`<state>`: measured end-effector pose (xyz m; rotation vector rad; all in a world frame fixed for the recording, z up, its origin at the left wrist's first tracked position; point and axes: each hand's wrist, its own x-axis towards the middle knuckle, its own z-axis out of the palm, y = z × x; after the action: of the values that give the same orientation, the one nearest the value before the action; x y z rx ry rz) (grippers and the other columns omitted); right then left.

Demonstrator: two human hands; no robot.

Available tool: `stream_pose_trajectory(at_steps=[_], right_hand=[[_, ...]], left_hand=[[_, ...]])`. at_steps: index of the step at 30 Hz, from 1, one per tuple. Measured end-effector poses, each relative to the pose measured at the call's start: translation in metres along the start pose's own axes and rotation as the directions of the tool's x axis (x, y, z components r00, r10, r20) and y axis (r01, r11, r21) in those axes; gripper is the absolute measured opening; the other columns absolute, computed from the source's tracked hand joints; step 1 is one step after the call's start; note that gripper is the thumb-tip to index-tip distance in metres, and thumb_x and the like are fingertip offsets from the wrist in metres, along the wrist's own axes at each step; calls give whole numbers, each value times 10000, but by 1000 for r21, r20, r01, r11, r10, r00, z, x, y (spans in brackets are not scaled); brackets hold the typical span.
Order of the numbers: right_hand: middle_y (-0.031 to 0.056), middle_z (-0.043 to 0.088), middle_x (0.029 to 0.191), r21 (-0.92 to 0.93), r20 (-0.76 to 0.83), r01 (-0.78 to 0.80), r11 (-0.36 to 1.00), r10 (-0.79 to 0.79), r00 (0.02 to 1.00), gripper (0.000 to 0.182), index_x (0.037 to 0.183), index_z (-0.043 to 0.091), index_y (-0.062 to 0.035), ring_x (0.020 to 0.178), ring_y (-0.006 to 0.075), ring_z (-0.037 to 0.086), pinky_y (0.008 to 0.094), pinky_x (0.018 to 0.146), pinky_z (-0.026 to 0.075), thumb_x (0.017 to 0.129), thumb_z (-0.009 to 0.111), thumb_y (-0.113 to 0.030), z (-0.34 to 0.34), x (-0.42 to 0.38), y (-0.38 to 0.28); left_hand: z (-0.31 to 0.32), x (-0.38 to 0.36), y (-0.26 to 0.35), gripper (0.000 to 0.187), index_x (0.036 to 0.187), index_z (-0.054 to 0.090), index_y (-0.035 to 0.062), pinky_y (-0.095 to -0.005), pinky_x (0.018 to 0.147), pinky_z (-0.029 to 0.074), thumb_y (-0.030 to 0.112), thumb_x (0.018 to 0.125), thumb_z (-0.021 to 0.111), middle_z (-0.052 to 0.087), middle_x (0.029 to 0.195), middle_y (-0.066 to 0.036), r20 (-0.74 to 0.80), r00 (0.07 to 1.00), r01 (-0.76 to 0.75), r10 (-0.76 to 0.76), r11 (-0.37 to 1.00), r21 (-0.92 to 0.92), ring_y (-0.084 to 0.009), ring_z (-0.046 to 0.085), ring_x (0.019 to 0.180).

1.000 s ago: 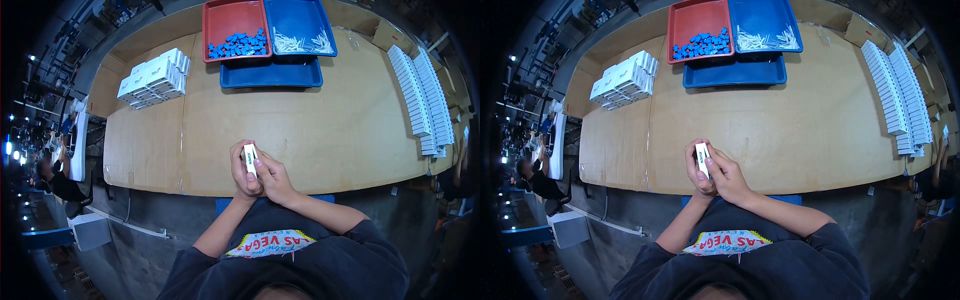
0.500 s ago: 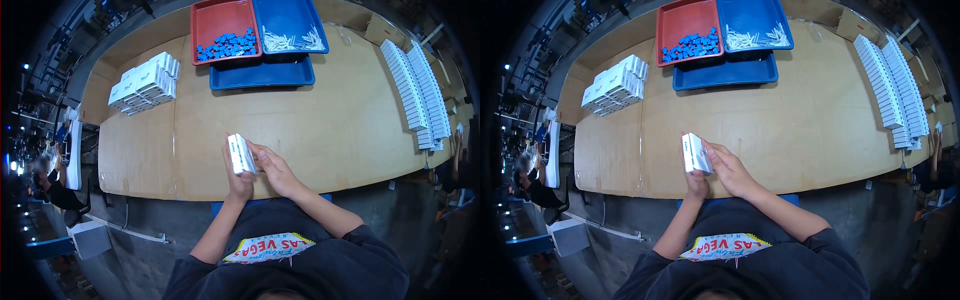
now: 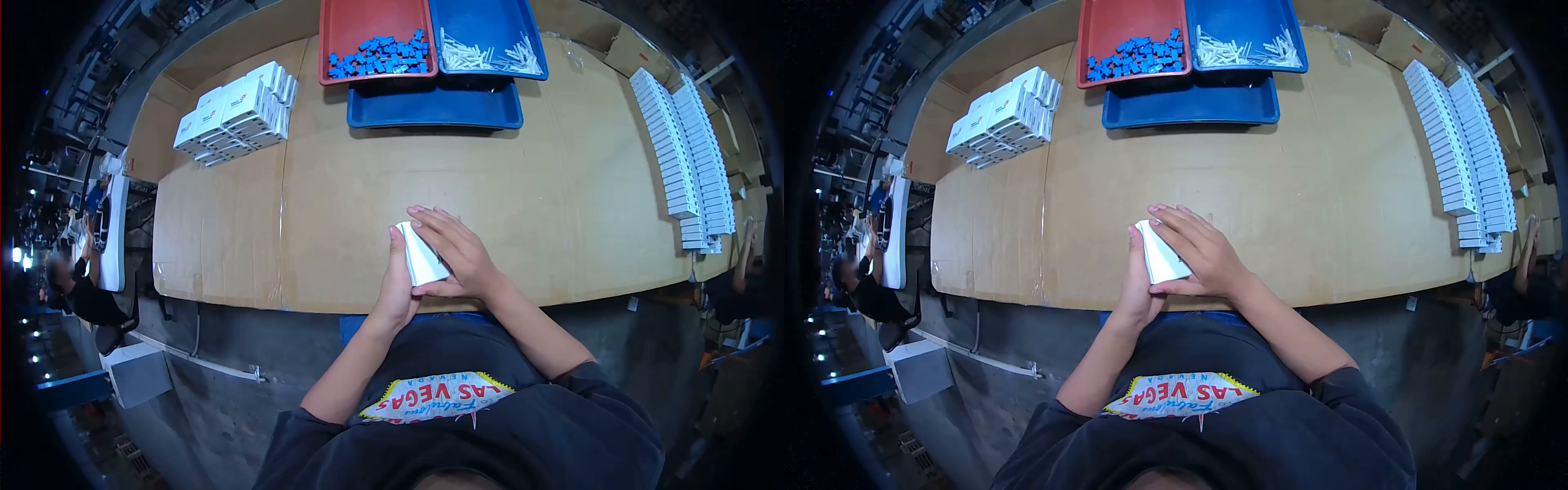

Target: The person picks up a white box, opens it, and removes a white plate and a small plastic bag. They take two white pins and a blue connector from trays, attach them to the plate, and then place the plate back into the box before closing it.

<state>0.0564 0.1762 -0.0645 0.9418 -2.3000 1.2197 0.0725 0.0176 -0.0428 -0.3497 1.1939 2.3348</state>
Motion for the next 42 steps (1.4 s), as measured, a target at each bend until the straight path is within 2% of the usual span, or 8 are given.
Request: stream_pose_trajectory(at_steps=[8,12,14,18,22,26,38,42], right_hand=[[281,633,1388,2,-109,57,998,-56,992,894,1372,609,85,1291,435,633,500,1081,512,788,824,-557,10,-4,1],[273,614,1426,247,-203,-160,956,212,956,893,1438,561,85,1310,402,628,441,1089,500,937,652,-649,23,-12,10],[246,553,1517,509,-145,-326,796,453,880,907,1506,501,77,1391,354,564,411,1153,433,1039,453,-699,20,-7,1],[235,399,1644,626,41,-385,678,465,884,745,1566,446,47,1531,346,388,413,1246,305,1089,528,-520,12,2,-4],[229,417,1637,367,77,-336,868,331,940,726,1587,442,-7,1517,384,412,432,1245,333,915,696,-116,6,-2,-3],[211,494,1583,261,137,-345,902,319,938,728,1554,479,-9,1436,375,515,423,1170,444,881,731,-123,4,-10,-5],[222,644,1423,67,17,-151,986,150,989,625,1498,535,16,1185,379,701,425,966,595,915,710,-125,17,-19,8],[255,664,1375,54,34,-187,981,186,982,622,1512,508,31,1114,392,728,423,908,616,935,691,-113,22,-26,7]], left_hand=[[-16,3,-10,684,1433,512,93,-351,992,545,651,1114,280,653,1278,-92,29,999,22,-22,1000,-10,-186,659,1178],[-16,5,-19,755,1536,451,69,-379,1115,481,666,1107,280,636,1365,-95,-14,1000,3,-3,1000,8,-189,621,1277],[-25,13,-32,746,1552,421,26,-395,1154,434,623,1117,319,601,1419,-114,119,964,-261,237,929,263,-194,589,1309],[-23,17,-30,640,1502,422,-8,-393,1100,460,518,1137,407,554,1423,-144,137,907,-399,397,711,579,-199,558,1313],[-41,26,-22,664,1564,352,35,-365,970,544,547,1142,330,568,1372,-126,-14,961,-269,277,941,204,-218,636,1161],[-30,23,-18,653,1641,297,174,-359,880,581,589,1138,263,611,1349,-76,-86,965,-229,247,956,185,-193,655,1095],[-29,26,-33,553,1583,323,134,-303,984,503,478,1155,382,521,1367,-75,-125,933,-286,337,907,309,-137,553,1214],[-18,17,-23,631,1638,223,25,-372,1182,337,415,1167,380,433,1506,-164,-104,949,-257,297,922,289,-248,430,1400]])
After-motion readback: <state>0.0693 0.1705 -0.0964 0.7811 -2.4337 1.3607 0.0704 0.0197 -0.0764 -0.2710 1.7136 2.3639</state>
